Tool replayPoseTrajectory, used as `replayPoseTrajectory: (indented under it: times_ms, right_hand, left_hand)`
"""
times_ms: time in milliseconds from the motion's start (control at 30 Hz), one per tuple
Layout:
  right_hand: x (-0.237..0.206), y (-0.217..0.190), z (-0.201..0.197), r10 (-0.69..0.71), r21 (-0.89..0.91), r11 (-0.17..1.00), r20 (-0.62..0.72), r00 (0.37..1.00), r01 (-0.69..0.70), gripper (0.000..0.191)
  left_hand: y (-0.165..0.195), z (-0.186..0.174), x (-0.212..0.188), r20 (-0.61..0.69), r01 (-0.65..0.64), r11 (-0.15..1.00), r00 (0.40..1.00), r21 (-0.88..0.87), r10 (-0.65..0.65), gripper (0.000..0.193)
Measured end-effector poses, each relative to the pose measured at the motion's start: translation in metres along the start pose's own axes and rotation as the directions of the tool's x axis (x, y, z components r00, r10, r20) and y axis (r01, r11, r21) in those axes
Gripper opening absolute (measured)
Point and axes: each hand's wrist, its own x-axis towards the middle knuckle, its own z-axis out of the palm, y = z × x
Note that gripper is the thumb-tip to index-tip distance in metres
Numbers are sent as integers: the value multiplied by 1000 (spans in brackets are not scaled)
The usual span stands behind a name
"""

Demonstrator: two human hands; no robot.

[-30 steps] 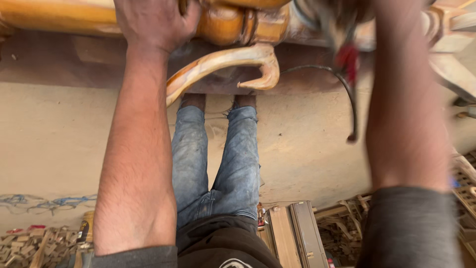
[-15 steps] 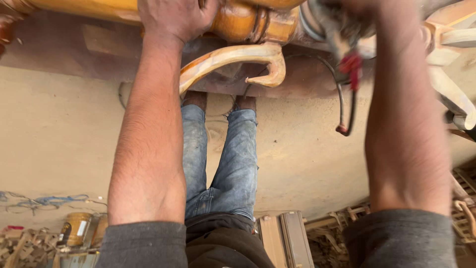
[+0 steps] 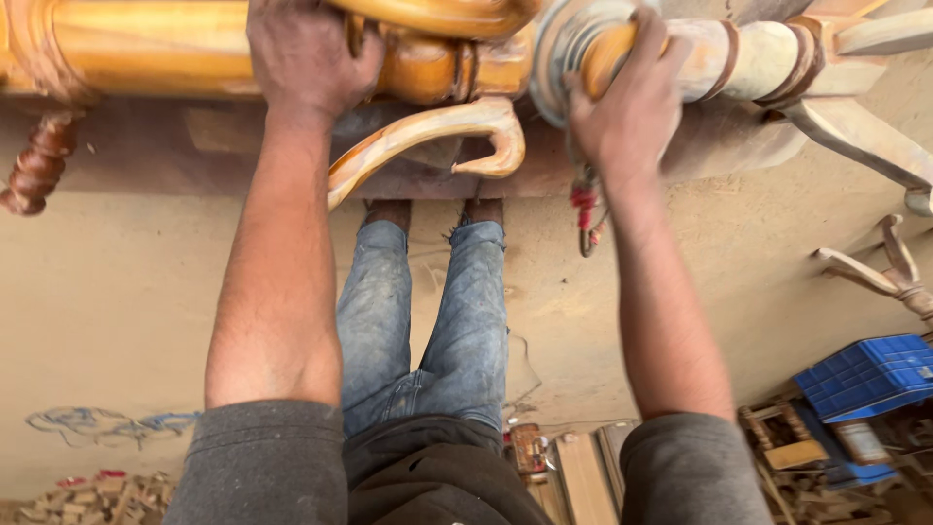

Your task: The person uses an orbital sander to smooth the surface of a large, ornate wooden object. They hold the object steady with one hand while moving the sander across curved and detailed sections with the other.

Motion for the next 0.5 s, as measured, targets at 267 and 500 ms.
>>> replayPoseTrajectory:
  times_ms: [267,500]
  right_hand:
    - [-85,3,67,20,266,956,-480,877,124,79]
    - [-98,20,153,197,357,932,-650,734,66,79]
  left_hand:
    - [-10,2,-4,21,-81,997,997,-5,81,29]
    - [-8,0,-6,49,-84,996,995,31,83,27]
